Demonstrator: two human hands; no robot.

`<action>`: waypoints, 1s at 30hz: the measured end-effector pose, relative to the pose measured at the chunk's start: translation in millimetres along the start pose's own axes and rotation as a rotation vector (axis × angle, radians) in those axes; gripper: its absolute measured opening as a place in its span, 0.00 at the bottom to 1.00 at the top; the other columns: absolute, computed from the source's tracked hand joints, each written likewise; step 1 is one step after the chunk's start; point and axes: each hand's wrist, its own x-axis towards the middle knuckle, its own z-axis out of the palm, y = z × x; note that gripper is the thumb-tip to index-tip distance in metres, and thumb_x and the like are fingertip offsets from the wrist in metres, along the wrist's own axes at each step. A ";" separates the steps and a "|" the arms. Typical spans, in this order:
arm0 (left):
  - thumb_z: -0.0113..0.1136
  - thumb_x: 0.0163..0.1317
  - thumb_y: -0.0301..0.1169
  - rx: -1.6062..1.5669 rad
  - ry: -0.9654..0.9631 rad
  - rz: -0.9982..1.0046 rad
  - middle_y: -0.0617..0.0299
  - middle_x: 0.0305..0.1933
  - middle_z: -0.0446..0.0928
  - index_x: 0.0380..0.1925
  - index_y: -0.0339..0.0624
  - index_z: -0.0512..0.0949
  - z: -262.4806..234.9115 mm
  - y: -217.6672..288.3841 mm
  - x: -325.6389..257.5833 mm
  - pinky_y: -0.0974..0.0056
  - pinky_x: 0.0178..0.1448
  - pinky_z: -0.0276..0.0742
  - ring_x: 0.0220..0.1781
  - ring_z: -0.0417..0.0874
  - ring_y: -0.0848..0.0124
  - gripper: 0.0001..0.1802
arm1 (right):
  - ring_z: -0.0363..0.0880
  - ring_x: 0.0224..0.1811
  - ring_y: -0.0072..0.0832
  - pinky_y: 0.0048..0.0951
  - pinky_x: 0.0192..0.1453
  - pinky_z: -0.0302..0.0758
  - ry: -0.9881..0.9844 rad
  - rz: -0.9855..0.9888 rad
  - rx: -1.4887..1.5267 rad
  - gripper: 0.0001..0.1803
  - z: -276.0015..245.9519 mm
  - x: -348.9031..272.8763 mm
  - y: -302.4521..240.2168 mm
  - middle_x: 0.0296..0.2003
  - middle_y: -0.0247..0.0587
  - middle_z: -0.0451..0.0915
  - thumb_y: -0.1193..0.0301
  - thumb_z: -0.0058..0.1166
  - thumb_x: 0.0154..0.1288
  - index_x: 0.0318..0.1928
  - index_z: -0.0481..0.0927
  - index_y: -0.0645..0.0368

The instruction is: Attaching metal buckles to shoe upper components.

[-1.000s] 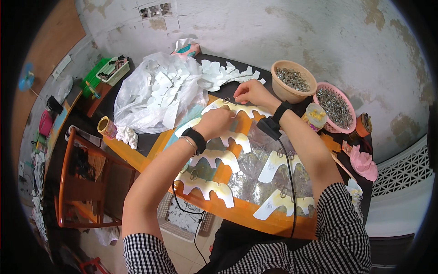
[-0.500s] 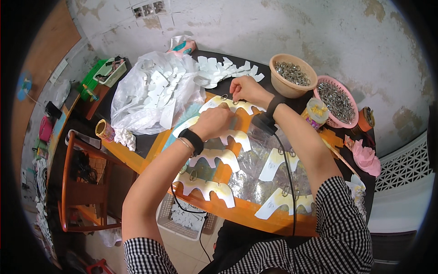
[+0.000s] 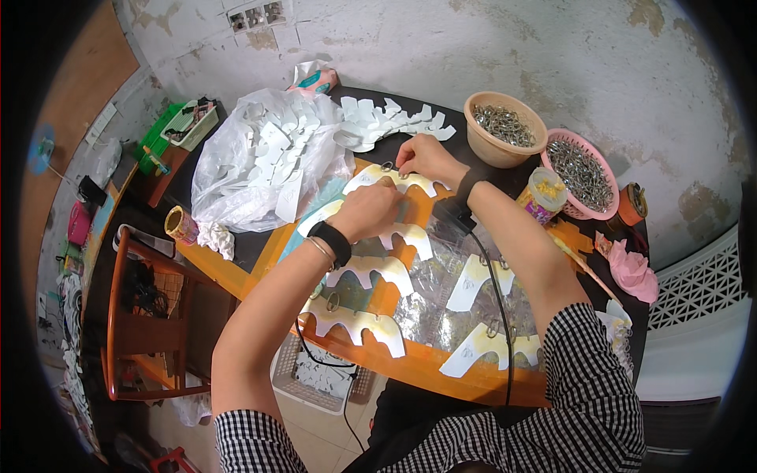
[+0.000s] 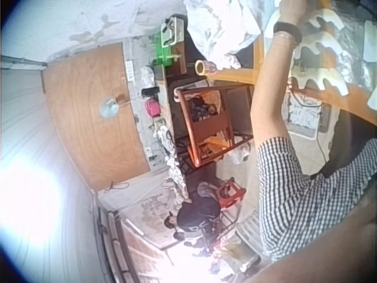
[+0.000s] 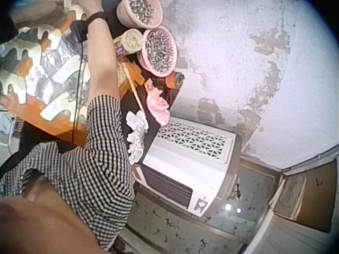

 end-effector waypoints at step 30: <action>0.57 0.63 0.31 -0.534 -0.079 -0.303 0.55 0.44 0.83 0.53 0.36 0.79 -38.6 -0.6 -11.2 0.66 0.33 0.79 0.26 0.83 0.72 0.19 | 0.85 0.38 0.33 0.30 0.41 0.79 -0.095 0.145 -0.114 0.13 -1.3 -7.9 -24.9 0.35 0.53 0.86 0.83 0.56 0.53 0.40 0.87 0.67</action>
